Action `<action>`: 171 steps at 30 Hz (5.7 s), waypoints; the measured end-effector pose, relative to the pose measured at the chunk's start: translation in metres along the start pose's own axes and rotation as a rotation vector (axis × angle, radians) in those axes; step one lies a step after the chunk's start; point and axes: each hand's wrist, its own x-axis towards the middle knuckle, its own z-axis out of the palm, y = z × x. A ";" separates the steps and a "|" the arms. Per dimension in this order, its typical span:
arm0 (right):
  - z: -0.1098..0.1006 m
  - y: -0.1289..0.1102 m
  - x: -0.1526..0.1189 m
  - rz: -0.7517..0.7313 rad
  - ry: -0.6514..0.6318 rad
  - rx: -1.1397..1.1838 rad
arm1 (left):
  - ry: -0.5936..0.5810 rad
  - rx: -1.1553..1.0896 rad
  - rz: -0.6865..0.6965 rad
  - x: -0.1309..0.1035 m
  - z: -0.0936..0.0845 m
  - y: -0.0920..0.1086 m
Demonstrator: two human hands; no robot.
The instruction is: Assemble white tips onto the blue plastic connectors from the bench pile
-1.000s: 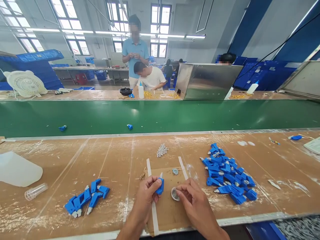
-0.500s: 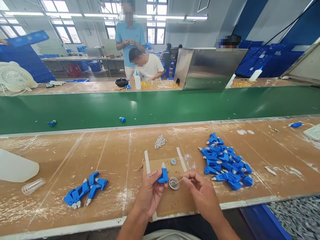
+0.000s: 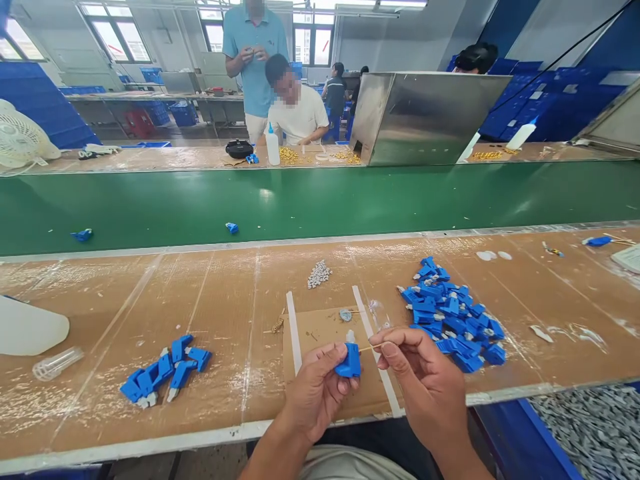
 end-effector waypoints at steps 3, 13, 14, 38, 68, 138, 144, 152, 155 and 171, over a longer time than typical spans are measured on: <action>0.003 -0.001 -0.001 -0.055 -0.006 -0.044 | 0.003 -0.015 -0.016 -0.002 0.002 0.000; 0.003 0.009 -0.003 -0.159 -0.057 -0.147 | 0.010 0.003 -0.027 -0.001 0.002 0.000; 0.002 0.010 -0.003 -0.178 -0.062 -0.158 | 0.003 0.007 -0.024 -0.001 0.002 0.000; 0.000 0.048 0.011 0.084 -0.230 -0.301 | 0.169 -0.085 0.164 -0.009 -0.046 0.025; 0.057 0.107 0.205 -0.355 -0.624 -0.903 | 0.182 -0.205 0.161 -0.004 -0.062 0.017; -0.016 -0.022 0.036 -0.332 -0.473 0.013 | 0.044 -0.014 -0.143 -0.028 0.043 0.047; -0.013 -0.017 0.037 -0.607 -0.435 -0.081 | 0.047 -0.007 -0.210 -0.029 0.043 0.050; -0.016 -0.012 0.039 -0.676 -0.439 -0.133 | 0.051 -0.017 -0.268 -0.027 0.041 0.048; -0.018 -0.009 0.040 -0.706 -0.447 -0.201 | 0.054 -0.004 -0.263 -0.026 0.039 0.048; -0.029 -0.010 0.049 -0.812 -0.673 -0.358 | 0.024 0.058 -0.333 -0.013 0.020 0.043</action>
